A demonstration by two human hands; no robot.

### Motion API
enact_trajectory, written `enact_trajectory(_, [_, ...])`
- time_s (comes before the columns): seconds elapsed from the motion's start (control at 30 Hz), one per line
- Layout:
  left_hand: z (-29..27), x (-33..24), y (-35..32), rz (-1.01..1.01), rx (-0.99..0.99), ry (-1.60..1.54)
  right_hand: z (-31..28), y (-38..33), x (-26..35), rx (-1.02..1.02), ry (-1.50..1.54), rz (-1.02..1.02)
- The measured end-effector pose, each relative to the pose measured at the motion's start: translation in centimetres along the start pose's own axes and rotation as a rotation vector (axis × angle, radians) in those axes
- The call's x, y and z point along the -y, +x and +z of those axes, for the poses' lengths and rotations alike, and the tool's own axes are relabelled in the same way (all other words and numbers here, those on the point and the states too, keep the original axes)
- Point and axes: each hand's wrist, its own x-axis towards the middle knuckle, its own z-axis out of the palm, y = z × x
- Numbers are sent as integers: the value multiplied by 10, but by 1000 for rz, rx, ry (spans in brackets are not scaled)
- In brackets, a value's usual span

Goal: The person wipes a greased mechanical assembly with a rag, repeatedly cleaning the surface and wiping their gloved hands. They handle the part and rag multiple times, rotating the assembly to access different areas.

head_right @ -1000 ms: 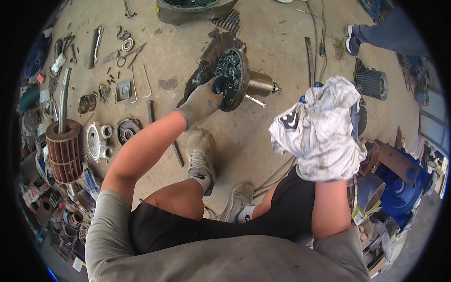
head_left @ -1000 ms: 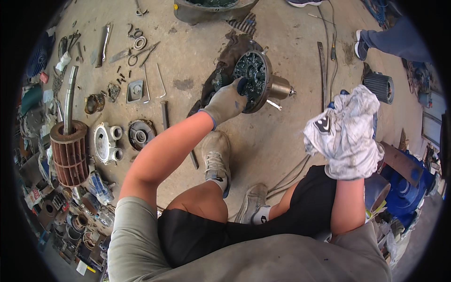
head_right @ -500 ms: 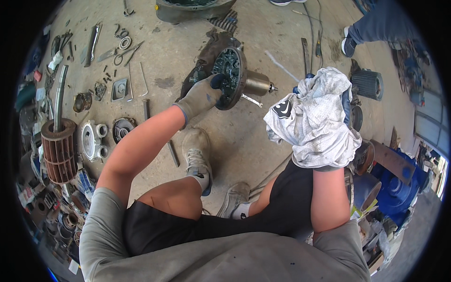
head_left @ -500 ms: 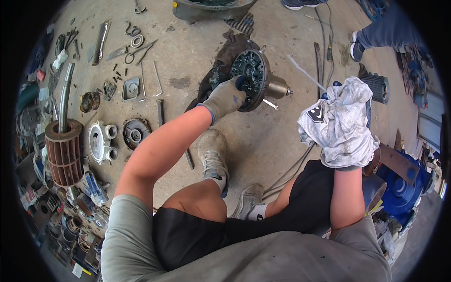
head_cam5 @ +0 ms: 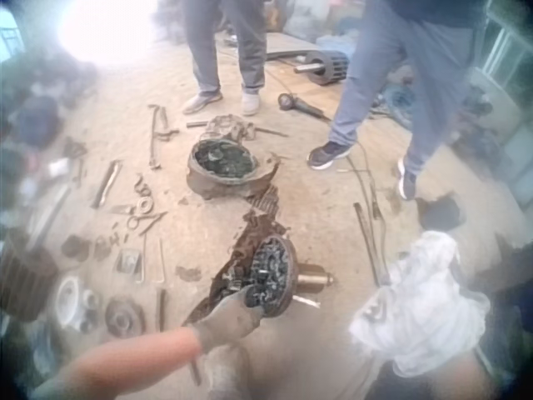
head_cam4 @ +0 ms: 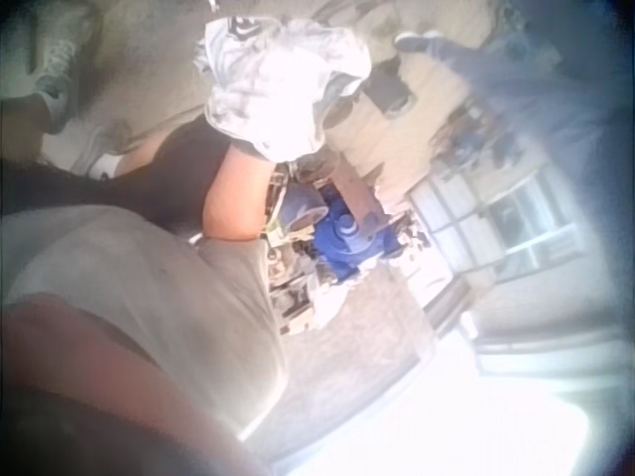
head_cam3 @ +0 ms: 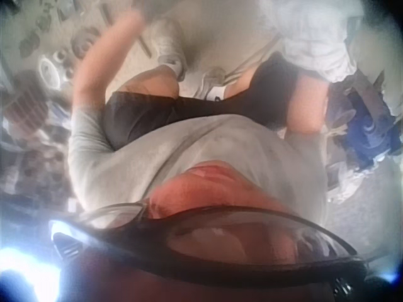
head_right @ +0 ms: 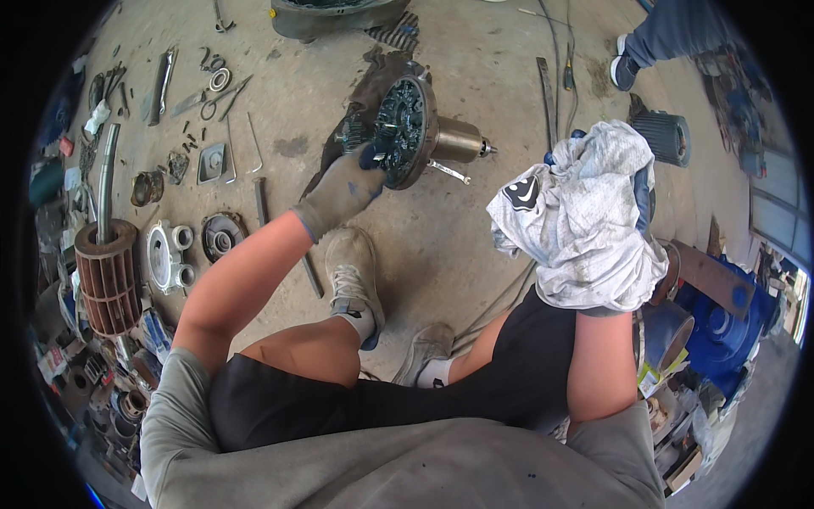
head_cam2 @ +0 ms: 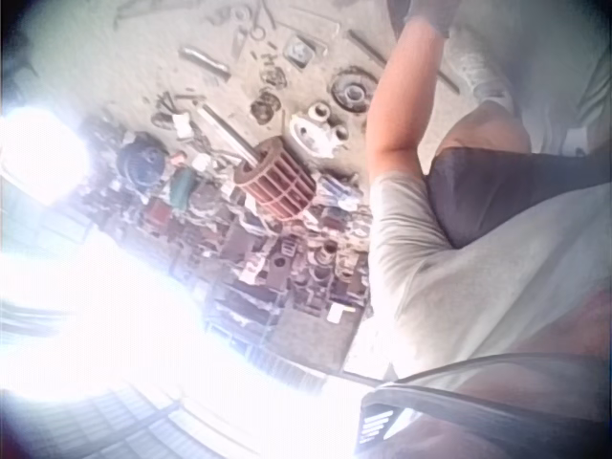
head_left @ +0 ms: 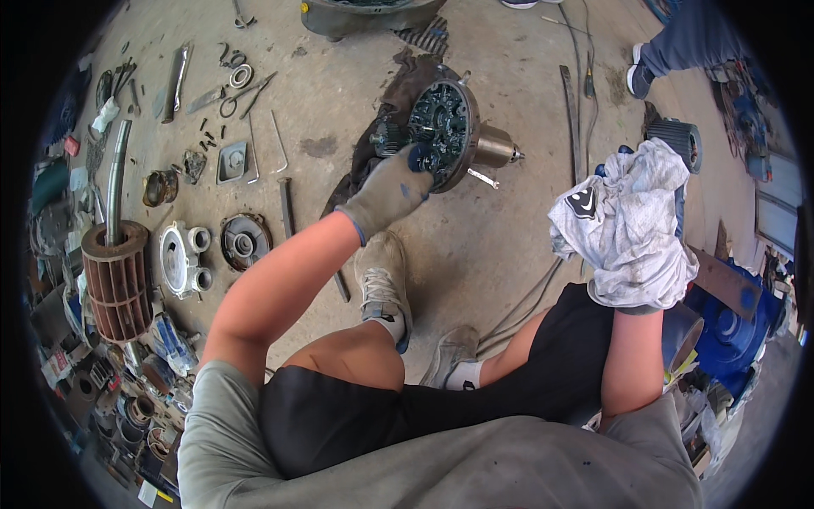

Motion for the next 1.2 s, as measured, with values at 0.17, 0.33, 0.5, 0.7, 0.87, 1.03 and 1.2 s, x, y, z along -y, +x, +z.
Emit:
enact_trajectory(0.17, [12,3,-42,-21,201,118,1,1,-2,0,-19,20])
enact_trajectory(0.33, [31,15,-58,62,300,212,5,3,-6,-7,-40,47])
enact_trajectory(0.5, [40,23,-67,139,277,356,9,4,-9,-1,-50,80])
enact_trajectory(0.7, [31,6,-78,29,307,281,1,3,-13,-24,-48,117])
enact_trajectory(0.87, [26,-22,-90,96,357,-133,5,-19,-16,-124,-59,158])
enact_trajectory(1.03, [46,-49,-99,515,315,-86,30,-54,-51,-78,303,422])
enact_trajectory(1.2, [63,-61,-88,278,719,45,13,-83,-54,-157,260,765])
